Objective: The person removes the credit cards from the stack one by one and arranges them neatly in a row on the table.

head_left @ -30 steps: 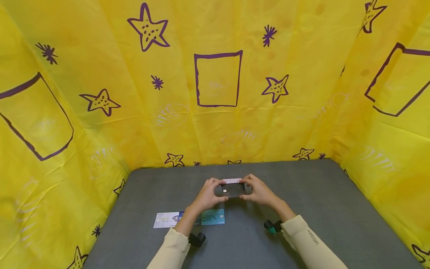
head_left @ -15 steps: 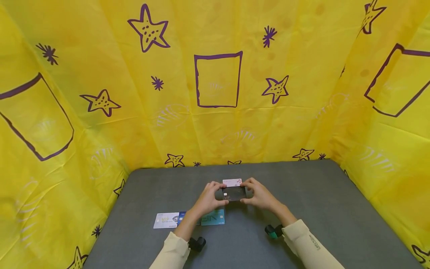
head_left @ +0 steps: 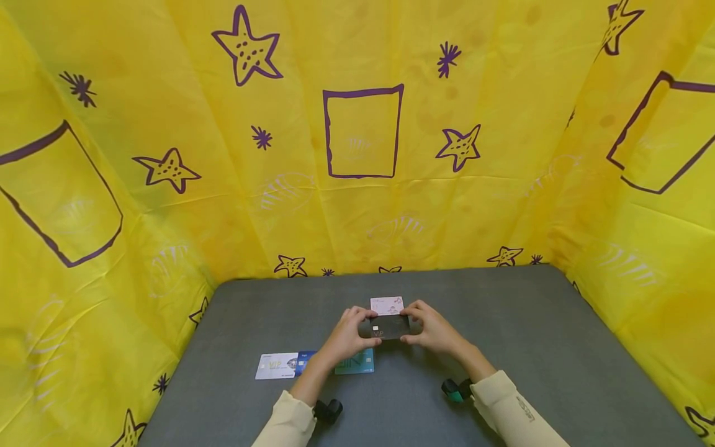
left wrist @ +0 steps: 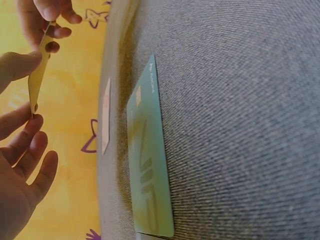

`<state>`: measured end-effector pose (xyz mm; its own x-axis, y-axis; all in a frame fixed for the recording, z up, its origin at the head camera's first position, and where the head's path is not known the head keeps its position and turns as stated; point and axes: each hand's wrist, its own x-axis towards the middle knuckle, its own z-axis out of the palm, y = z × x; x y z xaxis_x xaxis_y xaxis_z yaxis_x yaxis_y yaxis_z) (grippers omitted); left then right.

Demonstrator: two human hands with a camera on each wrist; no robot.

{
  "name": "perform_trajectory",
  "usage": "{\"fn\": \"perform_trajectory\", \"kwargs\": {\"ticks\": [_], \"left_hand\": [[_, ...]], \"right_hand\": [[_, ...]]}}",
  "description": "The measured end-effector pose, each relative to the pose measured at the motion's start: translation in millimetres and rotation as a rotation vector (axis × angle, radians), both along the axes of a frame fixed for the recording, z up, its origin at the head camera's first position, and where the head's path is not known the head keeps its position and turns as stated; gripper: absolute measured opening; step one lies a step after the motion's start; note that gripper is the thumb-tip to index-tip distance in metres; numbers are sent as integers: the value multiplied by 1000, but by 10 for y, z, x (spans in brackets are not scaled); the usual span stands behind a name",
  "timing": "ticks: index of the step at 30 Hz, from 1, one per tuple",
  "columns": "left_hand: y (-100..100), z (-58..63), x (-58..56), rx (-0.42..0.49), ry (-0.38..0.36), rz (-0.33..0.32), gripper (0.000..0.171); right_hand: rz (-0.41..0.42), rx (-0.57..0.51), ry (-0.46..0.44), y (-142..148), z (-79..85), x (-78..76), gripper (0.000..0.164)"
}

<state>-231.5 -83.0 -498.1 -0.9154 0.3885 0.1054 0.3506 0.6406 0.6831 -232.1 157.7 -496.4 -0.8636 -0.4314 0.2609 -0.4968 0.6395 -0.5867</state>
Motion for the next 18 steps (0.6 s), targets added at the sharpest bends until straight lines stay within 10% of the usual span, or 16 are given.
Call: {"fn": "perform_trajectory", "kwargs": {"ticks": [18], "left_hand": [[6,-128,60,-32,31,-10,51]], "right_hand": [[-15,-5,-45,9,-172,49,47]]}}
